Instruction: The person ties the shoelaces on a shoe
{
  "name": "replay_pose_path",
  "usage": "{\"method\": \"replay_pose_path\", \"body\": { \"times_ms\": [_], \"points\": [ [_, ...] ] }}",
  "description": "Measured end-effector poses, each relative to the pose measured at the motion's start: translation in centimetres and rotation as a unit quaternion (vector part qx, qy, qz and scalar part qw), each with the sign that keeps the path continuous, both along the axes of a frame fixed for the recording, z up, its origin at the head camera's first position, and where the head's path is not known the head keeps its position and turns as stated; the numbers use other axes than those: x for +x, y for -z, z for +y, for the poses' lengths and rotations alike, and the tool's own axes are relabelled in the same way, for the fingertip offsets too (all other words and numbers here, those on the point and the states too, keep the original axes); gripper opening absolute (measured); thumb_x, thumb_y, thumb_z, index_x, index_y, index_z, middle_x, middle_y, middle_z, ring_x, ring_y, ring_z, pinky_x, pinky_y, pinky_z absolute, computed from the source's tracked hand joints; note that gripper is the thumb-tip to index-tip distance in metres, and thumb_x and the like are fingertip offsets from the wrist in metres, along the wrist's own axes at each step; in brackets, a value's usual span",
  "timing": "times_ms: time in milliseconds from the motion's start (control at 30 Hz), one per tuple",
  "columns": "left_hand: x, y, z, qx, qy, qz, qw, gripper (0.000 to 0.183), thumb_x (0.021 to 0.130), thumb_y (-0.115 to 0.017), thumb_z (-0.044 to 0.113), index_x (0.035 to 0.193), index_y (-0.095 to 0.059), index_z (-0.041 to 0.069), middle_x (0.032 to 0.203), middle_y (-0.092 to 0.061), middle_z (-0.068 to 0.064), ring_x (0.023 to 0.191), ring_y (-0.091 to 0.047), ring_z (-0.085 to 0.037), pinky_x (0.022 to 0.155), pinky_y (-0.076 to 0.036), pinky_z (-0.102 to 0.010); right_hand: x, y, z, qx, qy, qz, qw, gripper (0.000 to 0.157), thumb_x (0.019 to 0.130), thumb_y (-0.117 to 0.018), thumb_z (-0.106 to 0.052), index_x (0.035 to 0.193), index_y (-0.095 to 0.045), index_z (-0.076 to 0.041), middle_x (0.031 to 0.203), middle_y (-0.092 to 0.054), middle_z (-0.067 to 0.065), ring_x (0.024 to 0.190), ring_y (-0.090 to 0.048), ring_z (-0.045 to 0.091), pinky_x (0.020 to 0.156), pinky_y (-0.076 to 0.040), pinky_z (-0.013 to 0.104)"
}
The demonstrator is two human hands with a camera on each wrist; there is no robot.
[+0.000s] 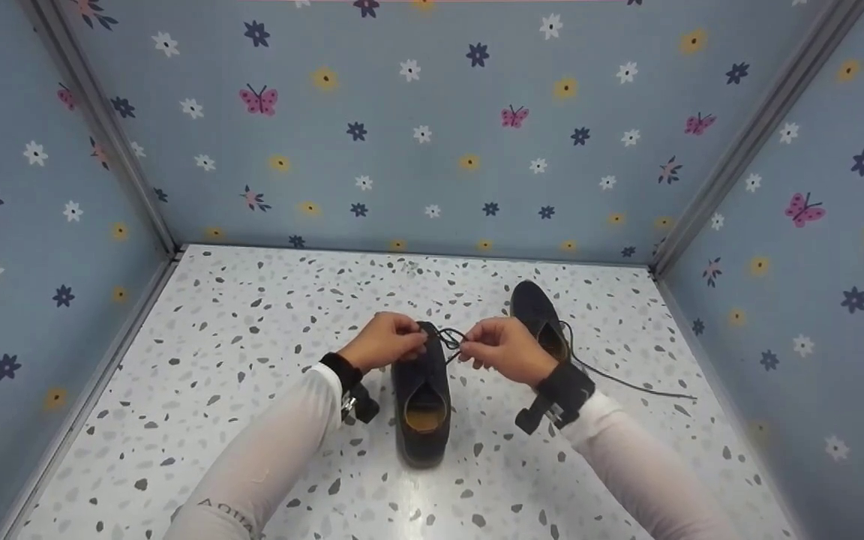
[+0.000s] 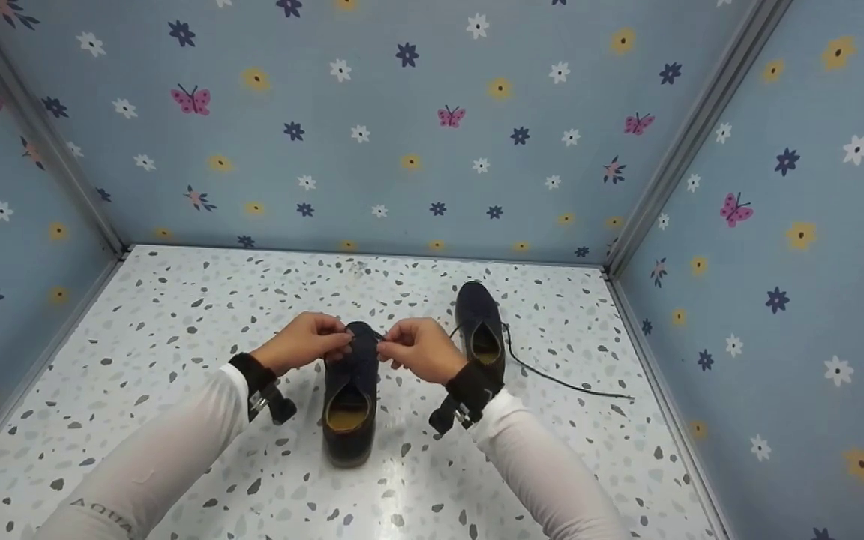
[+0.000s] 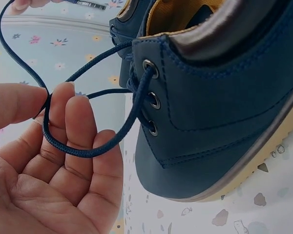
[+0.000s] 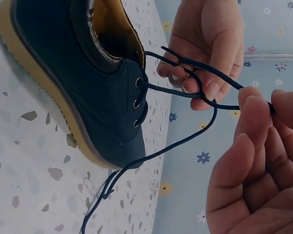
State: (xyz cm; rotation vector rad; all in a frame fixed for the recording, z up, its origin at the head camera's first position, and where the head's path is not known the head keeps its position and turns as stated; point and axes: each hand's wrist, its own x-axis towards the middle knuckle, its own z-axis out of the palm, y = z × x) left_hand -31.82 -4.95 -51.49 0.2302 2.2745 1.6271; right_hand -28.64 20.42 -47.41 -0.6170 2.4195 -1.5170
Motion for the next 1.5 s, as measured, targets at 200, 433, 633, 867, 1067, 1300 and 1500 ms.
{"method": "replay_pose_path", "body": {
  "times_ms": [200, 433, 633, 867, 1067, 1300, 1500],
  "points": [
    [0.1, 0.0, -0.1, 0.01, 0.001, 0.0, 1.0, 0.013, 0.099, -0.07, 0.018, 0.096, -0.071, 0.006, 0.09, -0.077, -0.005, 0.079, -0.072, -0.012, 0.074, -0.061, -0.028, 0.9, 0.4, -1.1, 0.045, 0.001, 0.11, 0.993, 0.005, 0.094, -0.077, -0.011, 0.091, -0.077, -0.007, 0.082, -0.078, 0.01, 0.065, -0.064, 0.003, 0.063, -0.053, 0.02],
    [0.3, -0.2, -0.3, 0.023, 0.003, 0.005, 0.9997, 0.013, 0.099, -0.069, 0.017, 0.095, -0.072, 0.005, 0.085, -0.076, -0.002, 0.074, -0.069, -0.01, 0.07, -0.059, -0.025, 1.8, 0.6, -1.8, 0.133, -0.01, 0.262, 0.956, 0.005, 0.093, -0.078, -0.016, 0.089, -0.076, -0.015, 0.078, -0.076, -0.003, 0.066, -0.061, 0.001, 0.063, -0.051, 0.021],
    [0.3, 0.0, -0.4, 0.02, 0.005, 0.015, 0.9997, 0.014, 0.099, -0.069, 0.017, 0.095, -0.073, 0.004, 0.084, -0.077, -0.003, 0.071, -0.068, -0.009, 0.069, -0.058, -0.026, 2.2, 1.4, -2.2, 0.185, -0.061, 0.414, 0.889, 0.004, 0.092, -0.079, -0.012, 0.092, -0.075, -0.014, 0.083, -0.076, -0.001, 0.072, -0.069, 0.01, 0.067, -0.057, 0.028],
    [0.2, 0.2, -0.5, 0.018, 0.004, 0.013, 0.9998, 0.014, 0.099, -0.07, 0.017, 0.096, -0.074, 0.004, 0.084, -0.077, -0.003, 0.07, -0.068, -0.01, 0.067, -0.057, -0.024, 2.7, 2.4, -2.6, 0.224, -0.081, 0.56, 0.794, 0.012, 0.085, -0.083, -0.013, 0.086, -0.072, -0.017, 0.074, -0.072, -0.004, 0.066, -0.068, 0.013, 0.062, -0.054, 0.03],
    [0.3, 0.3, -0.7, 0.019, 0.001, 0.016, 0.9997, 0.013, 0.098, -0.071, 0.017, 0.092, -0.072, 0.006, 0.082, -0.077, -0.002, 0.068, -0.069, -0.009, 0.067, -0.057, -0.024, 3.0, 2.9, -3.2, 0.246, -0.09, 0.622, 0.738, 0.018, 0.083, -0.08, -0.011, 0.076, -0.064, -0.017, 0.065, -0.063, -0.003, 0.055, -0.06, 0.016, 0.052, -0.046, 0.031],
    [0.5, 0.3, -1.0, 0.017, 0.015, 0.018, 0.9996, 0.015, 0.099, -0.069, 0.018, 0.092, -0.072, 0.005, 0.085, -0.077, -0.004, 0.072, -0.068, -0.011, 0.069, -0.058, -0.025, 2.8, 3.0, -3.2, 0.237, -0.082, 0.617, 0.746, 0.017, 0.081, -0.082, -0.011, 0.077, -0.066, -0.016, 0.065, -0.065, -0.003, 0.055, -0.06, 0.016, 0.053, -0.046, 0.03],
    [0.6, 0.0, -1.0, 0.021, 0.011, 0.014, 0.9996, 0.014, 0.099, -0.07, 0.018, 0.09, -0.071, 0.006, 0.083, -0.076, -0.003, 0.071, -0.068, -0.011, 0.069, -0.058, -0.025, 2.0, 2.6, -2.6, 0.214, -0.054, 0.608, 0.763, 0.012, 0.084, -0.08, -0.008, 0.082, -0.071, -0.016, 0.072, -0.07, -0.003, 0.062, -0.065, 0.016, 0.058, -0.05, 0.03]
  ]
}}
